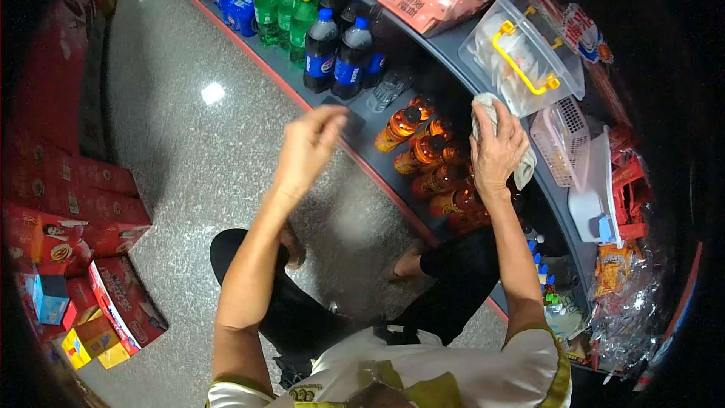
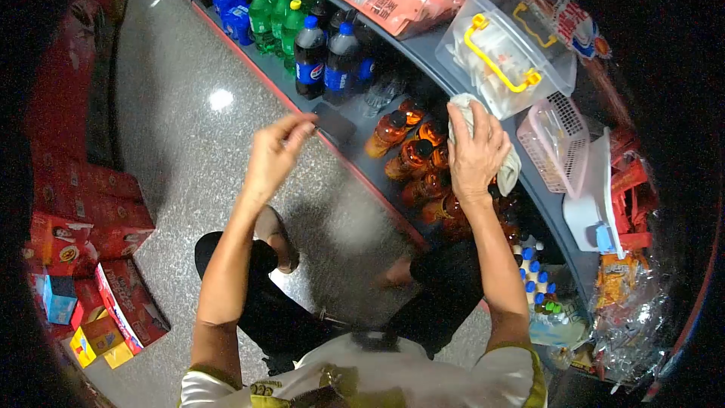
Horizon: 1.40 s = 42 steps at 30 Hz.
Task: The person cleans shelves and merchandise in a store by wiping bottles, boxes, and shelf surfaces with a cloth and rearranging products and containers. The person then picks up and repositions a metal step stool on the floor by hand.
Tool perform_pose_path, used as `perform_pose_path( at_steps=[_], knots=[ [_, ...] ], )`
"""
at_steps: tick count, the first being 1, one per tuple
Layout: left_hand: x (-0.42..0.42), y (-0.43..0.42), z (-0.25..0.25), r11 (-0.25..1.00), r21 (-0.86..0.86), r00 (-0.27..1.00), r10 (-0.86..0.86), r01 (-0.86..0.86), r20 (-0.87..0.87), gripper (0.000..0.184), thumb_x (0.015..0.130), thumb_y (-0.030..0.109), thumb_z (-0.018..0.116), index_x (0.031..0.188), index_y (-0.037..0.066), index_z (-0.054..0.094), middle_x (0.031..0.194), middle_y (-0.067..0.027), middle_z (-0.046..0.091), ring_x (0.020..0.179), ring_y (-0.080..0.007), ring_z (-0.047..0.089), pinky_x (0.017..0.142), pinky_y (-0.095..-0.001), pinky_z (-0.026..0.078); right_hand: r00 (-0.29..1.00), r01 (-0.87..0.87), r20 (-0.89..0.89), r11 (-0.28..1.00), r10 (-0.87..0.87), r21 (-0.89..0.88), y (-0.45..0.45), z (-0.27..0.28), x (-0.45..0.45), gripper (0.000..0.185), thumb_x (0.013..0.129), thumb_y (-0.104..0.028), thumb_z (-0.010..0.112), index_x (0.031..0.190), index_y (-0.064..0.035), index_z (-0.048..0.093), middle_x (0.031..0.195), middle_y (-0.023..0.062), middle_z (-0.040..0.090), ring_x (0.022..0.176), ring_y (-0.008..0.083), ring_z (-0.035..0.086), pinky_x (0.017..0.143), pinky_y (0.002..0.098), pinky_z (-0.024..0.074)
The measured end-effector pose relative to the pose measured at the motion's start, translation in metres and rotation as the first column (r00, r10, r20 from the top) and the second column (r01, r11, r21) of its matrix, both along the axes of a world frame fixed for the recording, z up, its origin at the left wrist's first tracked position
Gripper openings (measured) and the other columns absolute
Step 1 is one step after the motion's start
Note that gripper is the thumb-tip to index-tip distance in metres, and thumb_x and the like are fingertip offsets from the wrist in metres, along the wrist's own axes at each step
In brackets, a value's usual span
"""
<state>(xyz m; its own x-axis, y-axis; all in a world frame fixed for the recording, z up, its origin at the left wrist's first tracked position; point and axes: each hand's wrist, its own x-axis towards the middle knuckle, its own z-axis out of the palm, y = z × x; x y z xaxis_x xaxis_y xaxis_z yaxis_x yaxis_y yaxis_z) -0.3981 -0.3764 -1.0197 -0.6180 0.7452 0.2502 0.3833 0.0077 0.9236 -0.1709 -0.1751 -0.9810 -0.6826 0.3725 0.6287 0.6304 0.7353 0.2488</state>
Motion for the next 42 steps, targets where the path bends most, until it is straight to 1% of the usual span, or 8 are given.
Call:
perform_pose_path(
  at_steps=[5, 12, 20, 27, 31, 37, 40, 42],
  knots=[
    [-0.038, -0.008, 0.004, 0.964, 0.147, 0.849, 0.115, -0.220, 0.516, 0.023, 0.094, 0.018, 0.053, 0.108, 0.002, 0.063, 0.088, -0.0064, 0.066, 0.082, -0.0126, 0.061, 0.076, -0.0271, 0.048, 0.997, -0.076, -0.027, 0.996, 0.074, -0.051, 0.000, 0.008, -0.059, 0.066, 0.061, -0.009, 0.078, 0.121, -0.0244, 0.055, 0.128, 0.0035, 0.048, 0.115, 0.0272, 0.044, 0.095, 0.0413, 0.0340],
    [-0.058, -0.001, -0.012, 0.881, 0.308, 0.384, -0.161, -0.360, 0.909, 0.029, 0.093, 0.015, 0.053, 0.118, 0.001, 0.055, 0.096, -0.0074, 0.062, 0.083, -0.0160, 0.061, 0.073, -0.0288, 0.052, 0.994, -0.103, -0.017, 0.991, 0.105, 0.086, 0.010, -0.002, -0.137, 0.058, 0.064, -0.016, 0.076, 0.118, -0.0251, 0.056, 0.123, 0.0029, 0.048, 0.110, 0.0252, 0.045, 0.092, 0.0401, 0.0350],
    [-0.061, 0.003, -0.019, 0.816, 0.324, 0.324, -0.178, -0.478, 0.929, 0.026, 0.093, 0.014, 0.052, 0.116, 0.001, 0.053, 0.092, -0.0074, 0.060, 0.079, -0.0160, 0.061, 0.068, -0.0286, 0.053, 0.962, -0.261, -0.010, 0.927, 0.274, 0.271, 0.033, -0.033, -0.140, 0.030, 0.078, -0.019, 0.062, 0.105, -0.0296, 0.066, 0.123, -0.0029, 0.052, 0.110, 0.0215, 0.046, 0.091, 0.0374, 0.0329],
    [-0.052, 0.014, -0.026, 0.849, 0.293, 0.279, -0.181, -0.440, 0.943, 0.022, 0.093, 0.014, 0.050, 0.112, 0.004, 0.055, 0.087, -0.0046, 0.062, 0.076, -0.0145, 0.061, 0.067, -0.0280, 0.052, 0.842, -0.538, -0.070, 0.841, 0.534, -0.057, 0.006, -0.003, -0.161, 0.029, 0.070, -0.011, 0.066, 0.098, -0.0185, 0.068, 0.116, 0.0035, 0.055, 0.104, 0.0261, 0.051, 0.084, 0.0388, 0.0390],
    [-0.047, 0.019, -0.026, 0.865, 0.298, 0.242, -0.214, -0.403, 0.946, 0.022, 0.093, 0.014, 0.050, 0.112, 0.004, 0.056, 0.086, -0.0038, 0.062, 0.076, -0.0143, 0.061, 0.067, -0.0284, 0.052, 0.733, -0.677, -0.082, 0.736, 0.675, 0.009, -0.012, 0.015, -0.202, 0.026, 0.073, -0.012, 0.060, 0.098, -0.0168, 0.067, 0.118, 0.0042, 0.054, 0.109, 0.0264, 0.048, 0.086, 0.0404, 0.0385],
    [-0.051, 0.021, -0.025, 0.857, 0.293, 0.244, -0.203, -0.424, 0.948, 0.024, 0.094, 0.014, 0.049, 0.114, 0.003, 0.054, 0.084, -0.0048, 0.063, 0.072, -0.0135, 0.061, 0.063, -0.0271, 0.051, 0.843, -0.518, -0.041, 0.829, 0.537, 0.209, 0.022, 0.042, -0.285, 0.026, 0.078, -0.012, 0.054, 0.103, -0.0155, 0.062, 0.122, 0.0078, 0.053, 0.118, 0.0295, 0.044, 0.097, 0.0428, 0.0341],
    [-0.052, 0.017, -0.025, 0.847, 0.306, 0.251, -0.212, -0.435, 0.944, 0.021, 0.092, 0.015, 0.052, 0.109, 0.004, 0.057, 0.085, -0.0034, 0.061, 0.074, -0.0133, 0.060, 0.065, -0.0270, 0.052, 0.894, -0.445, 0.113, 0.829, 0.434, 0.339, 0.043, 0.034, -0.288, 0.028, 0.079, -0.012, 0.053, 0.106, -0.0105, 0.063, 0.120, 0.0098, 0.053, 0.117, 0.0287, 0.046, 0.098, 0.0402, 0.0345],
    [-0.054, 0.014, -0.023, 0.844, 0.303, 0.242, -0.213, -0.443, 0.947, 0.021, 0.092, 0.016, 0.053, 0.109, 0.004, 0.057, 0.085, -0.0033, 0.061, 0.073, -0.0133, 0.060, 0.065, -0.0268, 0.052, 0.876, -0.481, 0.134, 0.835, 0.463, 0.267, 0.042, 0.027, -0.280, 0.028, 0.079, -0.012, 0.053, 0.106, -0.0102, 0.063, 0.119, 0.0100, 0.053, 0.115, 0.0282, 0.047, 0.097, 0.0395, 0.0354]
  ],
)
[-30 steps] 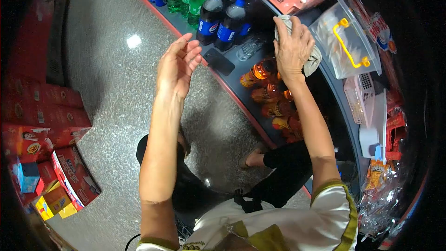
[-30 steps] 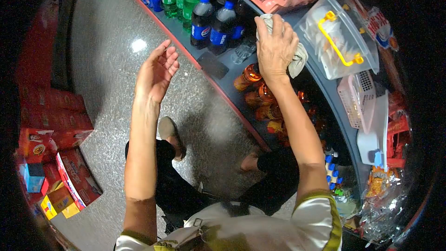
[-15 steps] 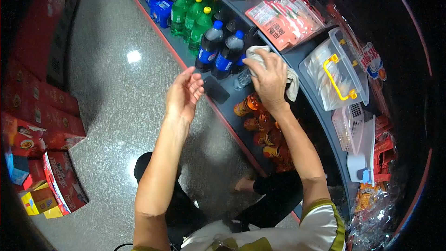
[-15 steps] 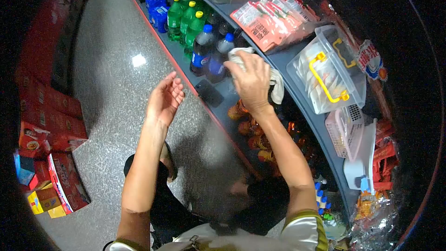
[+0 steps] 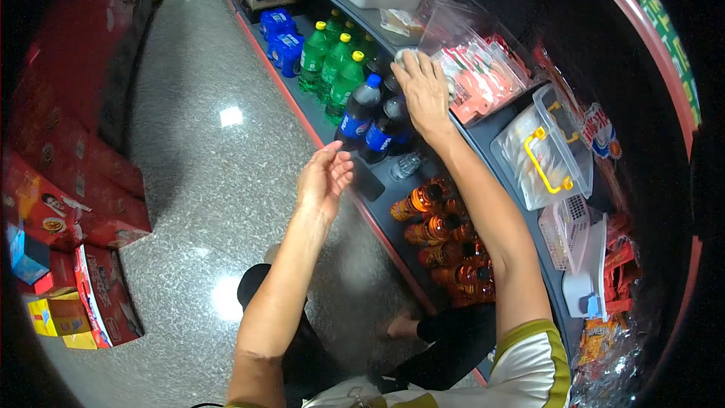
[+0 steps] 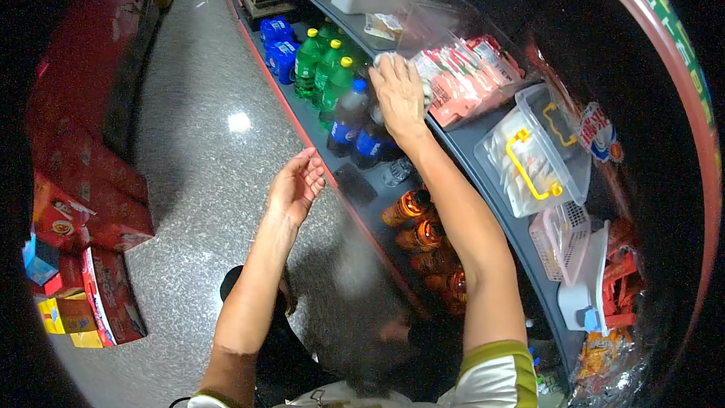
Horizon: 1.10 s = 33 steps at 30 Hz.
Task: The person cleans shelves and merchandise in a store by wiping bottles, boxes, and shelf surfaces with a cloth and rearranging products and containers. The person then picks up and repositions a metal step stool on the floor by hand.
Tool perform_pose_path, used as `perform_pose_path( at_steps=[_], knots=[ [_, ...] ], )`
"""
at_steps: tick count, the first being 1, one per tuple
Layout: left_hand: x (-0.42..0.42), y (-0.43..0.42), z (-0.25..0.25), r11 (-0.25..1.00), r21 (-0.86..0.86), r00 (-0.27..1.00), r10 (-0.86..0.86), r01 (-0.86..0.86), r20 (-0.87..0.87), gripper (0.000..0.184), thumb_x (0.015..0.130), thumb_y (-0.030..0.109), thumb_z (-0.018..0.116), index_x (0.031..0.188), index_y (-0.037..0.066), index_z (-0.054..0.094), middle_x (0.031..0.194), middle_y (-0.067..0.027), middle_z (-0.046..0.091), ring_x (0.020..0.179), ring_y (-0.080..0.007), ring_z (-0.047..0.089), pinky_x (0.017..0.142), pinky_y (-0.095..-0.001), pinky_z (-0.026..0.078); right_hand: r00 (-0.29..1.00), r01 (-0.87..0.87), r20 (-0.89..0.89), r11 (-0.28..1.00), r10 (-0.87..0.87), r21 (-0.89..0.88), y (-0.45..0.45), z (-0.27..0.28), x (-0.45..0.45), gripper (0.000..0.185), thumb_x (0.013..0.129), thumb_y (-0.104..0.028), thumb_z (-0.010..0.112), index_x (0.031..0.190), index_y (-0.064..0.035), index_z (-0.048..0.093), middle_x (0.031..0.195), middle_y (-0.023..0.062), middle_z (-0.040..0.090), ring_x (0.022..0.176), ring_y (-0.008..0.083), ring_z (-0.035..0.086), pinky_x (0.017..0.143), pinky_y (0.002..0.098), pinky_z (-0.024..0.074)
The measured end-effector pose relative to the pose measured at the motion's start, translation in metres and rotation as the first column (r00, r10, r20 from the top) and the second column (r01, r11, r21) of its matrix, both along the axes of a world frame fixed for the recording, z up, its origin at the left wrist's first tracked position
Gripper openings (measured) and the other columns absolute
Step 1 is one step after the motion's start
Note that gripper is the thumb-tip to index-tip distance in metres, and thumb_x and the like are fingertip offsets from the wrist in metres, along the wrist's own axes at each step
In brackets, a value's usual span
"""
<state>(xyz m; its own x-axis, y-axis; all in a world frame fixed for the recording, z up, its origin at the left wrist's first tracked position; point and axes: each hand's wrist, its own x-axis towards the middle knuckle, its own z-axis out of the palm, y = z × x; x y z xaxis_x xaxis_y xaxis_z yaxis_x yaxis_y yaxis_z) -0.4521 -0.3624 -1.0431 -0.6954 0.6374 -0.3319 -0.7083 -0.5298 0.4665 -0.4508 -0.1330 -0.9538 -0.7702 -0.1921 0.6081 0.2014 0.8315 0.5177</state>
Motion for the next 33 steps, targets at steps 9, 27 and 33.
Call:
perform_pose_path(
  at_steps=[9, 27, 33],
  knots=[
    [-0.004, -0.010, 0.000, 1.000, -0.017, 1.000, 0.026, -0.026, 0.000, 0.022, 0.093, 0.018, 0.052, 0.110, 0.005, 0.057, 0.086, -0.0053, 0.063, 0.071, -0.0141, 0.062, 0.060, -0.0266, 0.052, 0.973, 0.136, 0.189, 0.991, -0.132, -0.009, -0.012, -0.005, 0.083, 0.031, 0.078, -0.013, 0.054, 0.108, -0.0108, 0.063, 0.120, 0.0128, 0.052, 0.115, 0.0295, 0.048, 0.091, 0.0396, 0.0399],
    [0.007, -0.010, 0.000, 1.000, 0.015, 0.999, 0.014, -0.014, 0.050, 0.022, 0.093, 0.016, 0.050, 0.110, 0.004, 0.056, 0.081, -0.0057, 0.064, 0.066, -0.0138, 0.062, 0.056, -0.0263, 0.052, 0.886, 0.427, 0.280, 0.886, -0.370, -0.181, -0.063, 0.007, 0.310, 0.042, 0.068, -0.003, 0.066, 0.108, -0.0151, 0.064, 0.133, 0.0059, 0.048, 0.117, 0.0284, 0.046, 0.095, 0.0409, 0.0398],
    [0.005, -0.014, -0.004, 0.999, 0.031, 0.998, 0.023, -0.025, 0.056, 0.020, 0.093, 0.016, 0.050, 0.109, 0.005, 0.056, 0.081, -0.0054, 0.064, 0.066, -0.0136, 0.062, 0.056, -0.0262, 0.052, 0.838, 0.510, 0.306, 0.848, -0.452, -0.145, -0.072, 0.001, 0.361, 0.042, 0.068, -0.005, 0.066, 0.109, -0.0143, 0.063, 0.132, 0.0064, 0.048, 0.120, 0.0305, 0.044, 0.098, 0.0428, 0.0383]
  ],
)
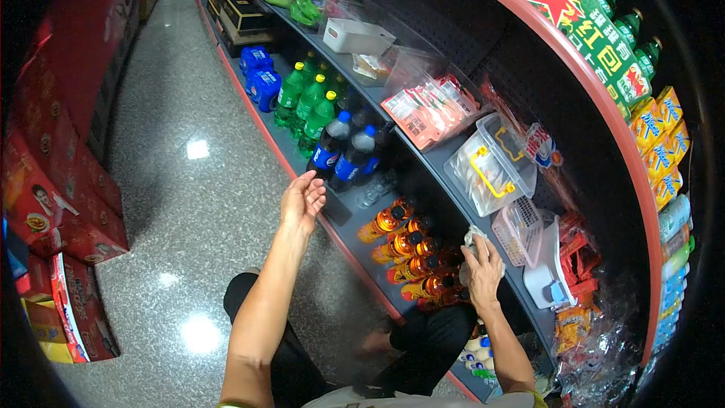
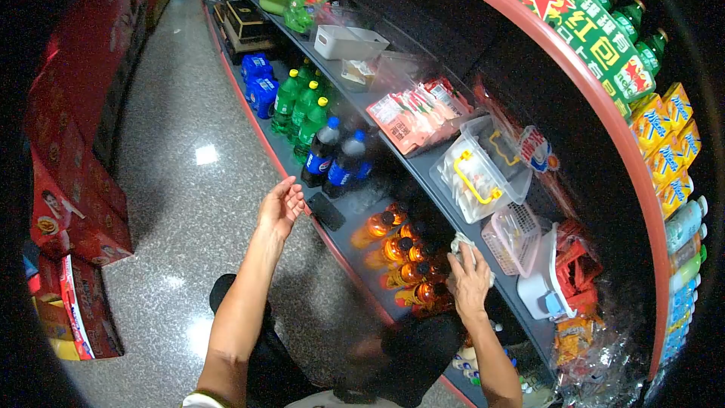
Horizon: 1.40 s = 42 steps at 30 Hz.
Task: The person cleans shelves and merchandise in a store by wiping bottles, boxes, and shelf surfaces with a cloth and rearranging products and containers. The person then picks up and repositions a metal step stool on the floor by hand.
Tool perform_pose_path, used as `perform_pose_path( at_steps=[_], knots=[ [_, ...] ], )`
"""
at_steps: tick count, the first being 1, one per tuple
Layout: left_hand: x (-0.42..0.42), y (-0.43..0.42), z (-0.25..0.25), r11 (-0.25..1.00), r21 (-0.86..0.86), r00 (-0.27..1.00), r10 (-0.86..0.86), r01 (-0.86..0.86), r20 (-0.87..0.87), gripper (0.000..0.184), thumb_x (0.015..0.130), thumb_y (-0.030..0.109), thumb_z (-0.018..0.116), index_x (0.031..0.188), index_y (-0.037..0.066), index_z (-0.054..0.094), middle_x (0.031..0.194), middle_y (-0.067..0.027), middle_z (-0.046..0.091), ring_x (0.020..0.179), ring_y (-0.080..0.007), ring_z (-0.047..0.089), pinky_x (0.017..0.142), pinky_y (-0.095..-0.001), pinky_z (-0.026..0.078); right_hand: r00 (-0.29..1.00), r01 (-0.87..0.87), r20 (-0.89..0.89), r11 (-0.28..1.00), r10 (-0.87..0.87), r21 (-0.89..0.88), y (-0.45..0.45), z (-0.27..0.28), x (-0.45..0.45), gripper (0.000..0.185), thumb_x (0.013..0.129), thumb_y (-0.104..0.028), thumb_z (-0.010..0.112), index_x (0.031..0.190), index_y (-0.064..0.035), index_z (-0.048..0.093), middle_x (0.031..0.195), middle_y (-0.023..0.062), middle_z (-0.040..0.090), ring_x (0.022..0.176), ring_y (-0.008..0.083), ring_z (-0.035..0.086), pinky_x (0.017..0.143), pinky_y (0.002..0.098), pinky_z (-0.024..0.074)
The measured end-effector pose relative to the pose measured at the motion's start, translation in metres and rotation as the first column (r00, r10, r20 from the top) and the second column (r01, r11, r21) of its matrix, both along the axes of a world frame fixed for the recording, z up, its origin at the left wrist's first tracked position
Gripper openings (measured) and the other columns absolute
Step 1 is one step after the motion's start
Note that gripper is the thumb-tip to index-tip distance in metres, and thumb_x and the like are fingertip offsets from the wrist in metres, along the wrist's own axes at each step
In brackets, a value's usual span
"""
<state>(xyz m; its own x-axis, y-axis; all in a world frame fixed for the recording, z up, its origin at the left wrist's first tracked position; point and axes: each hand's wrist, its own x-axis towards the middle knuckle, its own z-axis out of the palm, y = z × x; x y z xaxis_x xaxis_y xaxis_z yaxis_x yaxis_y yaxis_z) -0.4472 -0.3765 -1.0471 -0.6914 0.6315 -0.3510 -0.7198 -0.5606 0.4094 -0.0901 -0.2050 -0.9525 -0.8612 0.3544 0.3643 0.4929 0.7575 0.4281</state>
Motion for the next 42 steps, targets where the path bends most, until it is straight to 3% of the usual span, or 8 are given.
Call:
perform_pose_path(
  at_steps=[5, 10, 22, 25, 31, 34, 39, 42],
  knots=[
    [0.000, -0.002, -0.005, 1.000, 0.019, 1.000, 0.005, -0.005, 0.004, 0.020, 0.093, 0.016, 0.050, 0.108, 0.004, 0.056, 0.081, -0.0056, 0.064, 0.066, -0.0138, 0.062, 0.055, -0.0262, 0.052, 0.995, 0.095, -0.022, 0.995, -0.096, -0.033, -0.010, -0.002, 0.034, 0.036, 0.076, -0.005, 0.056, 0.110, -0.0135, 0.063, 0.133, 0.0066, 0.047, 0.120, 0.0315, 0.043, 0.100, 0.0440, 0.0370],
    [-0.001, -0.001, -0.013, 1.000, 0.004, 1.000, -0.018, 0.018, -0.002, 0.023, 0.091, 0.018, 0.053, 0.109, 0.004, 0.058, 0.083, -0.0059, 0.063, 0.068, -0.0154, 0.062, 0.058, -0.0265, 0.054, 0.980, 0.177, -0.081, 0.982, -0.183, -0.069, -0.021, -0.006, 0.066, 0.044, 0.068, 0.002, 0.058, 0.108, -0.0144, 0.064, 0.130, 0.0078, 0.049, 0.120, 0.0329, 0.044, 0.095, 0.0452, 0.0390],
    [0.006, 0.014, -0.031, 0.986, 0.054, 0.987, -0.158, 0.159, -0.007, 0.020, 0.089, 0.016, 0.059, 0.105, 0.005, 0.060, 0.080, -0.0026, 0.064, 0.069, -0.0130, 0.063, 0.058, -0.0250, 0.054, 0.918, 0.327, -0.189, 0.934, -0.350, -0.144, -0.039, -0.015, 0.134, 0.041, 0.069, -0.006, 0.064, 0.109, -0.0156, 0.063, 0.122, 0.0086, 0.052, 0.114, 0.0314, 0.047, 0.092, 0.0419, 0.0421],
    [0.004, 0.018, -0.035, 0.987, 0.036, 0.988, -0.156, 0.156, -0.017, 0.017, 0.088, 0.016, 0.059, 0.102, 0.006, 0.060, 0.080, -0.0024, 0.064, 0.069, -0.0131, 0.064, 0.057, -0.0247, 0.054, 0.830, 0.268, -0.359, 0.870, -0.427, -0.415, -0.050, -0.013, 0.142, 0.046, 0.068, -0.006, 0.063, 0.113, -0.0152, 0.061, 0.121, 0.0096, 0.053, 0.113, 0.0328, 0.047, 0.094, 0.0422, 0.0424],
    [-0.008, 0.020, -0.060, 0.952, 0.065, 0.954, -0.297, 0.299, -0.031, 0.013, 0.091, 0.017, 0.056, 0.100, 0.009, 0.061, 0.079, -0.0010, 0.067, 0.065, -0.0126, 0.064, 0.058, -0.0259, 0.055, 0.923, 0.078, -0.307, 0.895, -0.231, -0.440, -0.075, -0.010, 0.138, 0.057, 0.074, -0.014, 0.066, 0.128, -0.0093, 0.049, 0.129, 0.0127, 0.048, 0.118, 0.0327, 0.045, 0.099, 0.0434, 0.0369],
    [-0.019, 0.010, -0.074, 0.933, -0.031, 0.930, -0.359, 0.357, -0.078, 0.012, 0.092, 0.018, 0.055, 0.098, 0.010, 0.062, 0.078, -0.0011, 0.068, 0.062, -0.0124, 0.064, 0.053, -0.0253, 0.052, 0.930, 0.188, -0.169, 0.818, -0.326, -0.544, -0.084, -0.045, 0.146, 0.062, 0.074, -0.017, 0.069, 0.132, -0.0137, 0.047, 0.132, 0.0095, 0.046, 0.128, 0.0317, 0.038, 0.105, 0.0503, 0.0259],
    [0.014, -0.004, -0.078, 0.920, -0.289, 0.934, -0.319, 0.264, -0.160, 0.012, 0.091, 0.019, 0.056, 0.097, 0.010, 0.060, 0.073, -0.0010, 0.060, 0.065, -0.0133, 0.057, 0.057, -0.0271, 0.047, 0.853, 0.144, -0.312, 0.765, -0.417, -0.627, -0.091, -0.073, 0.157, 0.058, 0.074, -0.015, 0.068, 0.129, -0.0136, 0.049, 0.133, 0.0094, 0.045, 0.133, 0.0319, 0.031, 0.107, 0.0534, 0.0235],
    [0.041, -0.014, -0.124, 0.782, -0.549, 0.804, -0.514, 0.297, -0.298, 0.016, 0.089, 0.028, 0.057, 0.094, 0.013, 0.059, 0.070, -0.0008, 0.057, 0.064, -0.0130, 0.054, 0.059, -0.0255, 0.044, 0.829, 0.111, -0.378, 0.785, -0.411, -0.610, -0.091, -0.087, 0.164, 0.055, 0.075, -0.018, 0.068, 0.127, -0.0135, 0.050, 0.132, 0.0094, 0.045, 0.133, 0.0316, 0.031, 0.108, 0.0544, 0.0217]
  ],
)
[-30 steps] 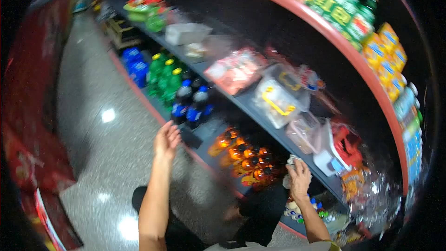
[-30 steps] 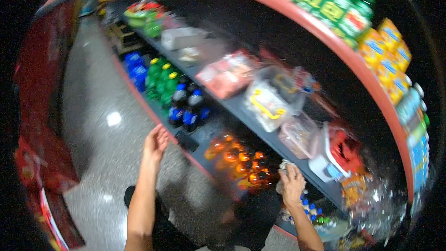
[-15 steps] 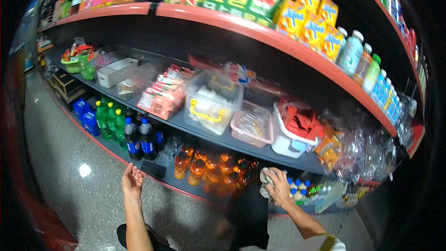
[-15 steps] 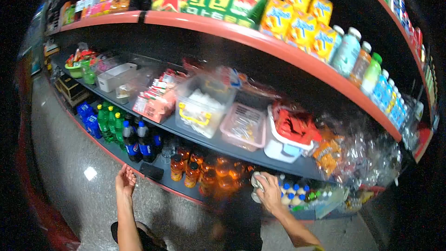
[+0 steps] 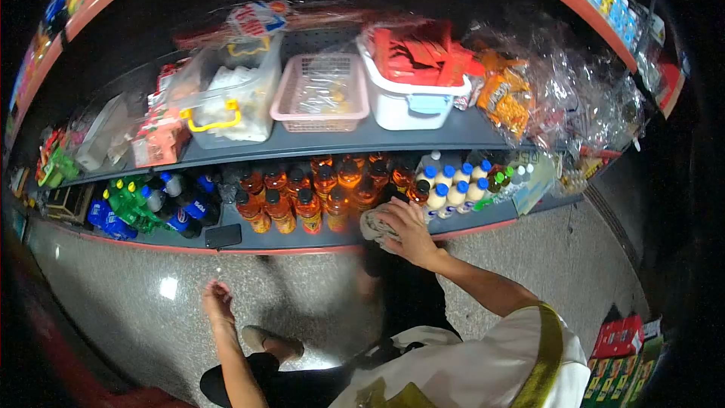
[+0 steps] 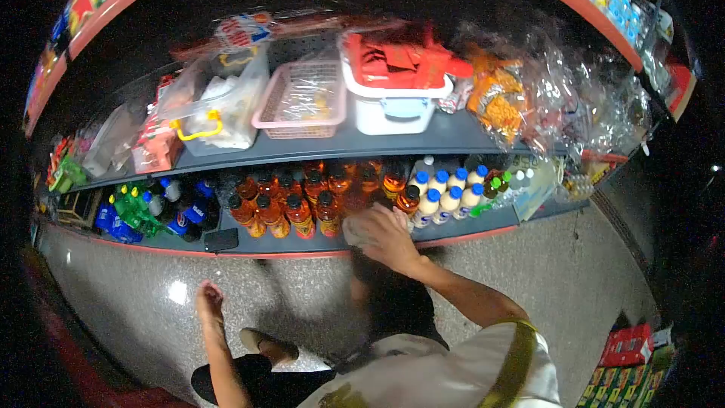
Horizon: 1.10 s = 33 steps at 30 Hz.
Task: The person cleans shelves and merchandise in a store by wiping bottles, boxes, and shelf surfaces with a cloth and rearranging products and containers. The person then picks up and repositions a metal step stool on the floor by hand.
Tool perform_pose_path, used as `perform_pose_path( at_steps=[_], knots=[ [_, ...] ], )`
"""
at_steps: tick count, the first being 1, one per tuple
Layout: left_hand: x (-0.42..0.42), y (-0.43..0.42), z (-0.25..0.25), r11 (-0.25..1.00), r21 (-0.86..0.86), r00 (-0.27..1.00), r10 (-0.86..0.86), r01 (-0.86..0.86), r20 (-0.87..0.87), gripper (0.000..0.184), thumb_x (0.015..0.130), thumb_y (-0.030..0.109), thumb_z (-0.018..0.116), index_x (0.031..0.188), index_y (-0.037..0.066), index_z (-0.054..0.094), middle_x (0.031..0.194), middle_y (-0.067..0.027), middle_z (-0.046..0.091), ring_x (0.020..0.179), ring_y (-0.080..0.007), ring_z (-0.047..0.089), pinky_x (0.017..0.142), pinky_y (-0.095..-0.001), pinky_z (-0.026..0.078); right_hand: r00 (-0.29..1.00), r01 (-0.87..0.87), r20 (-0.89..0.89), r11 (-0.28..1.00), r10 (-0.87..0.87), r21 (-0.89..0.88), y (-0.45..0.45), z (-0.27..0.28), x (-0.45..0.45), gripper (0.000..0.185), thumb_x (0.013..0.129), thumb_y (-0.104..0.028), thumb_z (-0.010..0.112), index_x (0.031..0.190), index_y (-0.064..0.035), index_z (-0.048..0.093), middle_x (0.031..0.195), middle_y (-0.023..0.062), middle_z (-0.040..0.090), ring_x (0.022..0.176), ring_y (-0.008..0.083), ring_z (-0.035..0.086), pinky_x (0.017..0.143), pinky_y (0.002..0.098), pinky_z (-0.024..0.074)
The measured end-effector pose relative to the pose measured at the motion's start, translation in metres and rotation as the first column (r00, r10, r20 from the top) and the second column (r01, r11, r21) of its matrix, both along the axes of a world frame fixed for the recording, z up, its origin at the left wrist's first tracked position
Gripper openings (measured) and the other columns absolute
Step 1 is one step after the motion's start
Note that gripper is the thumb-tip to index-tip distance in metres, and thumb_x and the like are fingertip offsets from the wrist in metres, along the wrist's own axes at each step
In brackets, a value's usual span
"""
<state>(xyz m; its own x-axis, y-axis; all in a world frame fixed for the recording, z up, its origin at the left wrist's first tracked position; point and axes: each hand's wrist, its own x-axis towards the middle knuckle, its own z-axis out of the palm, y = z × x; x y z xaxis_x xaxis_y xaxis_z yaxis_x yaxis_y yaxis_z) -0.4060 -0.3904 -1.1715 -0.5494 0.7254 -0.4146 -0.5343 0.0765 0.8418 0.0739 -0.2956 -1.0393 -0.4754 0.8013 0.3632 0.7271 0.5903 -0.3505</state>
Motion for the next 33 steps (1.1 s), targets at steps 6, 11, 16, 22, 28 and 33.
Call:
perform_pose_path(
  at_steps=[6, 11, 16, 22, 28, 33],
  knots=[
    [0.101, -0.061, -0.095, 0.533, -0.414, 0.371, -0.833, 0.738, -0.411, 0.023, 0.091, 0.028, 0.055, 0.103, 0.008, 0.061, 0.083, -0.0070, 0.065, 0.077, -0.0202, 0.061, 0.067, -0.0325, 0.049, 0.999, -0.033, -0.015, 0.997, 0.034, 0.068, 0.005, -0.016, 0.004, 0.052, 0.077, -0.030, 0.066, 0.124, -0.0136, 0.052, 0.131, 0.0096, 0.047, 0.132, 0.0294, 0.034, 0.108, 0.0541, 0.0180],
    [0.141, -0.093, -0.075, 0.068, -0.563, -0.194, -0.899, 0.824, -0.392, 0.033, 0.092, 0.024, 0.051, 0.121, 0.009, 0.059, 0.110, -0.0124, 0.065, 0.106, -0.0263, 0.061, 0.089, -0.0350, 0.047, 0.994, -0.064, -0.079, 0.995, 0.069, 0.073, 0.010, -0.004, -0.005, 0.063, 0.067, -0.033, 0.070, 0.125, -0.0169, 0.052, 0.128, 0.0083, 0.048, 0.129, 0.0314, 0.036, 0.100, 0.0597, 0.0256],
    [0.135, -0.115, -0.070, 0.066, -0.782, -0.296, -0.903, 0.620, -0.311, 0.032, 0.093, 0.025, 0.052, 0.119, 0.010, 0.060, 0.115, -0.0147, 0.063, 0.108, -0.0283, 0.060, 0.089, -0.0364, 0.048, 1.000, -0.022, 0.024, 0.989, 0.019, 0.146, 0.014, -0.022, -0.024, 0.061, 0.066, -0.034, 0.073, 0.122, -0.0182, 0.055, 0.129, 0.0060, 0.047, 0.130, 0.0280, 0.034, 0.101, 0.0596, 0.0249],
    [0.158, -0.115, -0.060, 0.077, -0.719, -0.179, -0.945, 0.691, -0.273, 0.031, 0.090, 0.024, 0.059, 0.116, 0.007, 0.059, 0.104, -0.0179, 0.065, 0.092, -0.0307, 0.064, 0.080, -0.0392, 0.050, 0.997, -0.073, -0.013, 0.988, 0.076, 0.133, 0.011, -0.019, -0.032, 0.059, 0.067, -0.031, 0.073, 0.122, -0.0191, 0.054, 0.128, 0.0041, 0.048, 0.129, 0.0267, 0.037, 0.101, 0.0580, 0.0257],
    [0.207, -0.132, -0.075, 0.106, -0.721, -0.424, -0.747, 0.685, -0.512, 0.042, 0.088, 0.030, 0.059, 0.120, 0.003, 0.055, 0.113, -0.0204, 0.060, 0.103, -0.0371, 0.056, 0.090, -0.0445, 0.044, 0.994, -0.089, -0.047, 0.989, 0.095, 0.122, 0.012, -0.020, -0.046, 0.055, 0.067, -0.027, 0.074, 0.119, -0.0186, 0.058, 0.127, 0.0037, 0.050, 0.128, 0.0251, 0.040, 0.103, 0.0545, 0.0251],
    [0.257, -0.145, -0.091, 0.070, -0.616, -0.348, -0.773, 0.785, -0.531, 0.045, 0.091, 0.030, 0.055, 0.130, 0.008, 0.047, 0.121, -0.0200, 0.057, 0.112, -0.0365, 0.053, 0.094, -0.0457, 0.042, 0.991, -0.127, -0.025, 0.987, 0.130, 0.101, 0.011, -0.021, -0.053, 0.060, 0.067, -0.031, 0.073, 0.123, -0.0190, 0.053, 0.129, 0.0046, 0.047, 0.130, 0.0257, 0.037, 0.104, 0.0573, 0.0215]
  ],
)
